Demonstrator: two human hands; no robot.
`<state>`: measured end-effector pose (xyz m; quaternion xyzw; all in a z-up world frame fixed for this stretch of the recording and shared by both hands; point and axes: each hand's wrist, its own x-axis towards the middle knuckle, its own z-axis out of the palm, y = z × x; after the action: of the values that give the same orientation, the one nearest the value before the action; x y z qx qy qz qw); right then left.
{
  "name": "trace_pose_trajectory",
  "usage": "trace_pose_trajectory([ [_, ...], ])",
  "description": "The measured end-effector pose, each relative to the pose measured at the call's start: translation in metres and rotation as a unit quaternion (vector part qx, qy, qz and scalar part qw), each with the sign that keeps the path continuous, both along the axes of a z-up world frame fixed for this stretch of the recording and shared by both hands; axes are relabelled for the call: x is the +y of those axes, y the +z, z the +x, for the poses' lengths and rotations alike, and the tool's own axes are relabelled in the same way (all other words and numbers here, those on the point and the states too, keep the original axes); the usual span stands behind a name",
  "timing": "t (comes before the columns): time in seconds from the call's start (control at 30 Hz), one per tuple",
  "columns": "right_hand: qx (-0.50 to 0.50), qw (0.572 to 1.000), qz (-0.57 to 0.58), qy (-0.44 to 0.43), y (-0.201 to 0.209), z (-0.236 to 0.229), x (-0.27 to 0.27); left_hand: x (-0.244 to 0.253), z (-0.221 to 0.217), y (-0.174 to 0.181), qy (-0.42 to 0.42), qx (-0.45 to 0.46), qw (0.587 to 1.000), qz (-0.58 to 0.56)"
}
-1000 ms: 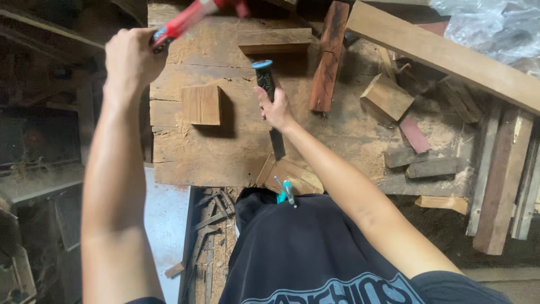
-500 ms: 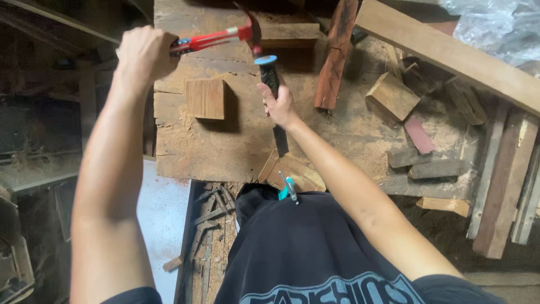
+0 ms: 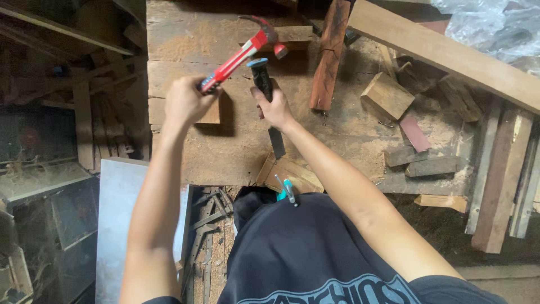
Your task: The person uses a chisel and hammer to carve a small wooden block on a workbench. They repeatedly strike the chisel to remove material, then reposition the block and continue carving.
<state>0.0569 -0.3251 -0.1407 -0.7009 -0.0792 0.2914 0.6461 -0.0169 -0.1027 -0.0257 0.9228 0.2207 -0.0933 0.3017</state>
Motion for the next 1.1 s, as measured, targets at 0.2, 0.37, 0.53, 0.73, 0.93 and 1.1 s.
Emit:
trace_pose_trajectory([
  [0.2, 0.0, 0.999, -0.036, 0.029, -0.01, -0.008, -0.004, -0.047, -0.003, -0.027, 0.051, -0.086, 0.985, -0.14],
  [0.37, -0.023, 0.995, -0.078, 0.066, -0.019, -0.005, -0.006, -0.075, 0.003, -0.056, 0.106, -0.201, 0.934, -0.275],
  [0.53, -0.032, 0.991, -0.102, 0.082, -0.033, -0.003, -0.003, -0.081, 0.003, -0.074, 0.127, -0.247, 0.92, -0.276],
  [0.73, -0.04, 0.984, -0.15, 0.082, -0.048, 0.002, 0.007, -0.069, -0.008, -0.073, 0.119, -0.249, 0.931, -0.237],
  [0.93, -0.03, 0.996, -0.064, 0.054, -0.048, -0.004, 0.011, -0.068, -0.022, -0.07, 0.131, -0.247, 0.928, -0.244],
  [1.1, 0.005, 0.999, -0.02, 0.028, -0.03, -0.002, -0.02, -0.084, -0.039, -0.061, 0.215, -0.143, 0.905, -0.338],
])
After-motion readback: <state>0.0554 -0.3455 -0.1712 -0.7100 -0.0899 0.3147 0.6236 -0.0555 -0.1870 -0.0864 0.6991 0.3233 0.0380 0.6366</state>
